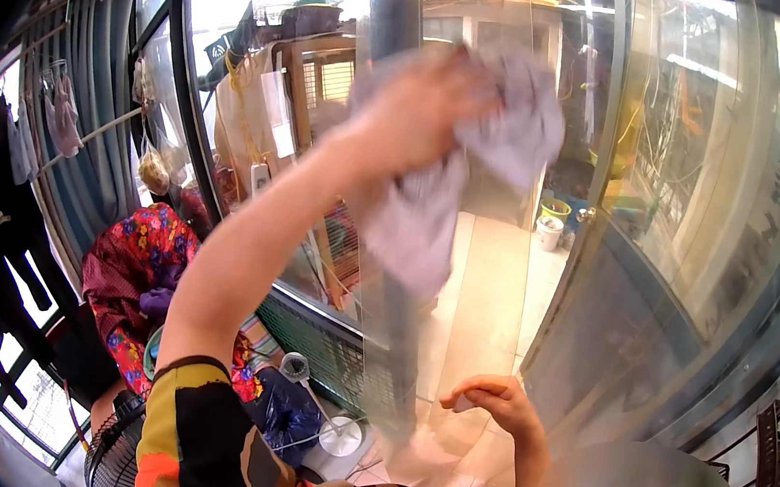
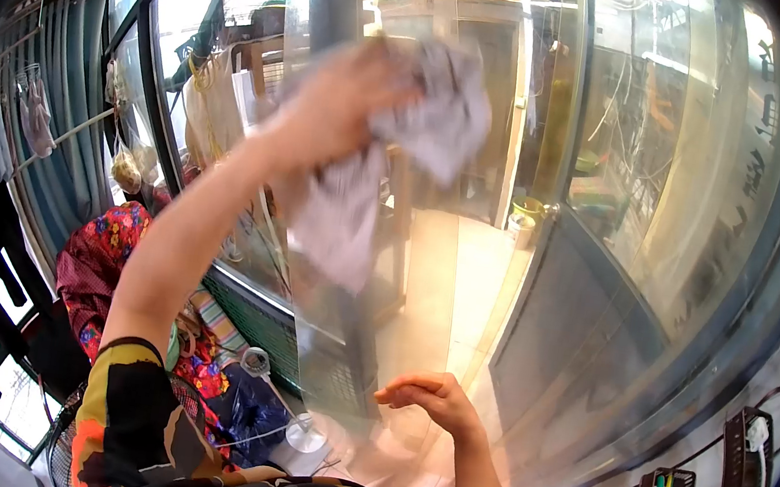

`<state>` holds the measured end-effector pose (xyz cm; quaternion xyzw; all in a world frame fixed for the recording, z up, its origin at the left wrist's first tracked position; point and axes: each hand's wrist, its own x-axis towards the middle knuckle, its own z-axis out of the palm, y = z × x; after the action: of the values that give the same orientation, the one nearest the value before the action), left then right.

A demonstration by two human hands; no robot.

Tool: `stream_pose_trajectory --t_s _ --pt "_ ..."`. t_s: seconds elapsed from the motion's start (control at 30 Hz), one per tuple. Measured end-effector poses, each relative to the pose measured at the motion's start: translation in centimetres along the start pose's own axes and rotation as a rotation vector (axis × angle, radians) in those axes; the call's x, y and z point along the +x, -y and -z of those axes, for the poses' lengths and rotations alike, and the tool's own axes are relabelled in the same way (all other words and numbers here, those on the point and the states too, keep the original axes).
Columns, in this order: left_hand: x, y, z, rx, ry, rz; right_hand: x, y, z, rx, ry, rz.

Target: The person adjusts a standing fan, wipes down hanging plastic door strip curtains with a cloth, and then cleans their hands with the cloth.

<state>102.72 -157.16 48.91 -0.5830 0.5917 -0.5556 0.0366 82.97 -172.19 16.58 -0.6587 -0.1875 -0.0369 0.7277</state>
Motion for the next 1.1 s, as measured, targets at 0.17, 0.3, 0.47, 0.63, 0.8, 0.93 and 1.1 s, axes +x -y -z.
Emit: stream_pose_trajectory --t_s 0.17,0.3,0.47,0.63,0.8,0.93,1.1 --pt "-6.4 -11.1 1.7 -0.418 0.207 -0.032 0.3 -0.1 0.1 0.019 -0.015 -0.019" --pt "-9.2 -15.5 2.4 -0.596 0.258 -0.139 0.2 -0.8 -0.1 -0.004 -0.014 -0.051" --pt "-7.3 -12.9 1.4 -0.364 0.101 -0.176 0.0 -0.3 -0.5 0.013 -0.047 -0.045" --pt "-1.3 -2.6 1.0 -0.047 -0.038 0.103 -0.1 0.7 -0.7 0.000 -0.069 -0.017" --pt "3.5 8.4 0.3 0.054 -0.356 0.271 -0.6 0.9 -1.2 0.011 -0.061 -0.019" --pt "5.3 16.5 1.9 0.137 -0.546 0.371 -0.9 0.9 -1.4 0.019 -0.037 -0.021" --pt "4.2 14.2 1.6 -0.127 -0.419 0.349 -1.2 1.1 -1.7 0.021 -0.031 -0.044"
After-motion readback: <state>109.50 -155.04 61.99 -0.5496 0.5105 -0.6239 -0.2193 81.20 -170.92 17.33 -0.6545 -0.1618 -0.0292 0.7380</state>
